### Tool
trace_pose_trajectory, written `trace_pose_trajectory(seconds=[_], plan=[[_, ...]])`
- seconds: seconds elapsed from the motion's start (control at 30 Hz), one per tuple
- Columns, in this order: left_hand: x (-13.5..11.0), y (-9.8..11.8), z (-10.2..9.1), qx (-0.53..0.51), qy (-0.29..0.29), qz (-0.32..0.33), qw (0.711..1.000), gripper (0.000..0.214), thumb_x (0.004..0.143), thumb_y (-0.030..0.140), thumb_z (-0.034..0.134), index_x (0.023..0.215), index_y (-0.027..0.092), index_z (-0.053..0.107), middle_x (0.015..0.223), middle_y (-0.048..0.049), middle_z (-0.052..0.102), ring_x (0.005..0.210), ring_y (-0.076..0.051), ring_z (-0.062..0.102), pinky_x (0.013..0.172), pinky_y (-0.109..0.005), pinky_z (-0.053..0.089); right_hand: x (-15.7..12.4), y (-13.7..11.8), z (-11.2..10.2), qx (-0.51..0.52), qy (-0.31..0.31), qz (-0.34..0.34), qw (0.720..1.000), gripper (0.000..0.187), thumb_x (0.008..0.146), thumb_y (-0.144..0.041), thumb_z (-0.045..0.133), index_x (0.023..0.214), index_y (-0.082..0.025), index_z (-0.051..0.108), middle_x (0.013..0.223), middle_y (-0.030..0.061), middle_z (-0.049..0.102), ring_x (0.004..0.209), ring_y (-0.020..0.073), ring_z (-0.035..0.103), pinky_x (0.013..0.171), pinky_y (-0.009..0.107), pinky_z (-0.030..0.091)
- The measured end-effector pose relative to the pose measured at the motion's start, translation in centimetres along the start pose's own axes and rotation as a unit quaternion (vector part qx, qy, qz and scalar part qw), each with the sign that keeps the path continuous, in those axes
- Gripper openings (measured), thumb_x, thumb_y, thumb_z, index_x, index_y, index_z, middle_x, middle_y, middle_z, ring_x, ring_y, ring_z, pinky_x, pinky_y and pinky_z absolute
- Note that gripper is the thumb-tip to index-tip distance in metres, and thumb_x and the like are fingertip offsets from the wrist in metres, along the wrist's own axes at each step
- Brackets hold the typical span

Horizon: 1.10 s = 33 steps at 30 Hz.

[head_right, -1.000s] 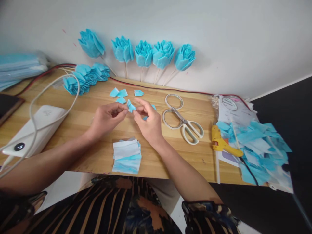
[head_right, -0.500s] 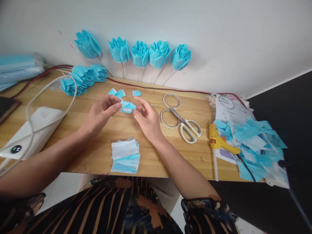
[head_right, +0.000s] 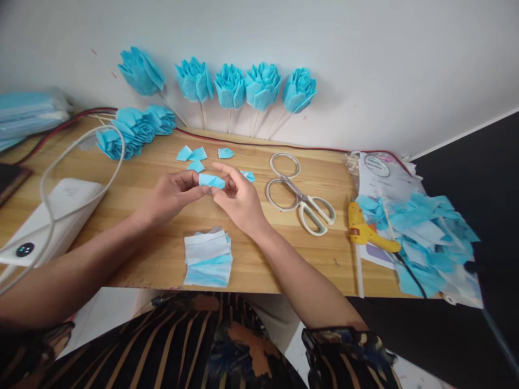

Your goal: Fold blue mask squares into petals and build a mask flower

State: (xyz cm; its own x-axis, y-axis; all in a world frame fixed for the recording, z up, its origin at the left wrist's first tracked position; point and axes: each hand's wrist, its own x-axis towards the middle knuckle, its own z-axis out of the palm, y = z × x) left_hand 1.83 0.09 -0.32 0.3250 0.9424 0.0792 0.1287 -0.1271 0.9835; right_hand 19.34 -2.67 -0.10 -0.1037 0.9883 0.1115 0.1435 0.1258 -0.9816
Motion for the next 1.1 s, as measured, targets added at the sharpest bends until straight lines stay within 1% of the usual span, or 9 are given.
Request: trace_pose_trajectory(seconds=[0.17,0.43,0.57,0.63,0.73,0.8,0.87,1.0,1.1], plan=[[0.0,0.2,0.0,0.010,-0.011,-0.002,1.000,0.021,0.076,0.034,0.071,0.067,0.018,0.061,0.064,0.0023,0.054,0.059,-0.011,0.044,0.056,-0.026,0.032,0.1,0.0,0.0,-0.014,0.006,-0.006,1.000,0.045,0.080,-0.025,0.068,0.124,-0.026,0.064,0.075,-0.0039,0.061,0.071,0.0141,0.056,0.071,0.030,0.051],[0.2,0.6,0.0,-0.046,-0.017,-0.029,0.998,0.020,0.071,0.035,0.072,0.068,0.018,0.062,0.066,0.0007,0.059,0.063,-0.012,0.047,0.061,-0.027,0.036,0.3,0.0,-0.3,0.002,-0.012,0.005,1.000,0.048,0.079,-0.023,0.064,0.127,-0.027,0.064,0.073,-0.0046,0.059,0.068,0.0135,0.054,0.066,0.029,0.049],[0.3,0.6,-0.2,-0.061,-0.022,-0.045,0.997,0.023,0.070,0.035,0.073,0.064,0.018,0.059,0.062,0.0023,0.054,0.062,-0.011,0.043,0.061,-0.026,0.035,0.4,0.3,-0.7,0.011,-0.028,0.011,1.000,0.049,0.081,-0.024,0.064,0.130,-0.027,0.064,0.075,-0.0042,0.060,0.068,0.0130,0.054,0.065,0.028,0.047],[0.3,0.6,-0.3,-0.056,-0.019,-0.052,0.997,0.025,0.070,0.036,0.073,0.063,0.018,0.058,0.062,0.0026,0.052,0.061,-0.011,0.041,0.060,-0.026,0.033,0.5,0.3,-1.0,0.019,-0.038,0.018,0.999,0.049,0.081,-0.025,0.065,0.130,-0.028,0.064,0.079,-0.0034,0.063,0.072,0.0137,0.056,0.068,0.029,0.049],[0.2,0.7,-0.4,-0.042,-0.008,-0.069,0.997,0.027,0.071,0.039,0.073,0.063,0.018,0.057,0.062,0.0024,0.051,0.060,-0.011,0.039,0.059,-0.026,0.030,0.5,0.2,-1.4,0.050,-0.053,0.037,0.997,0.048,0.083,-0.029,0.065,0.131,-0.028,0.064,0.088,-0.0010,0.068,0.084,0.0165,0.063,0.079,0.032,0.052],[0.1,0.8,-0.3,-0.038,0.002,-0.076,0.996,0.029,0.072,0.040,0.072,0.062,0.018,0.056,0.061,0.0026,0.050,0.060,-0.011,0.039,0.059,-0.026,0.030,0.5,0.1,-1.5,0.069,-0.055,0.046,0.995,0.046,0.086,-0.033,0.065,0.132,-0.028,0.064,0.092,-0.0001,0.069,0.089,0.0177,0.065,0.083,0.034,0.053],[0.1,1.0,-0.2,-0.037,0.003,-0.077,0.996,0.030,0.072,0.041,0.072,0.063,0.018,0.056,0.060,0.0031,0.049,0.061,-0.011,0.039,0.060,-0.026,0.031,0.5,0.0,-1.4,0.070,-0.046,0.052,0.995,0.046,0.085,-0.036,0.068,0.131,-0.028,0.064,0.089,-0.0008,0.068,0.085,0.0171,0.064,0.080,0.033,0.052],[0.2,1.0,-0.2,-0.047,-0.024,-0.074,0.996,0.030,0.070,0.044,0.075,0.069,0.018,0.062,0.063,0.0036,0.051,0.061,-0.010,0.039,0.061,-0.026,0.032,0.6,0.2,-1.2,0.054,-0.009,0.055,0.997,0.047,0.080,-0.032,0.071,0.126,-0.027,0.066,0.078,-0.0034,0.063,0.070,0.0131,0.055,0.066,0.029,0.046],[0.3,0.8,-0.3,-0.061,-0.031,-0.080,0.994,0.031,0.073,0.047,0.075,0.073,0.017,0.066,0.066,0.0026,0.054,0.061,-0.010,0.041,0.060,-0.025,0.033,0.8,0.4,-1.3,0.058,0.021,0.043,0.997,0.045,0.079,-0.030,0.069,0.124,-0.026,0.067,0.078,-0.0038,0.061,0.069,0.0119,0.054,0.063,0.027,0.044]])
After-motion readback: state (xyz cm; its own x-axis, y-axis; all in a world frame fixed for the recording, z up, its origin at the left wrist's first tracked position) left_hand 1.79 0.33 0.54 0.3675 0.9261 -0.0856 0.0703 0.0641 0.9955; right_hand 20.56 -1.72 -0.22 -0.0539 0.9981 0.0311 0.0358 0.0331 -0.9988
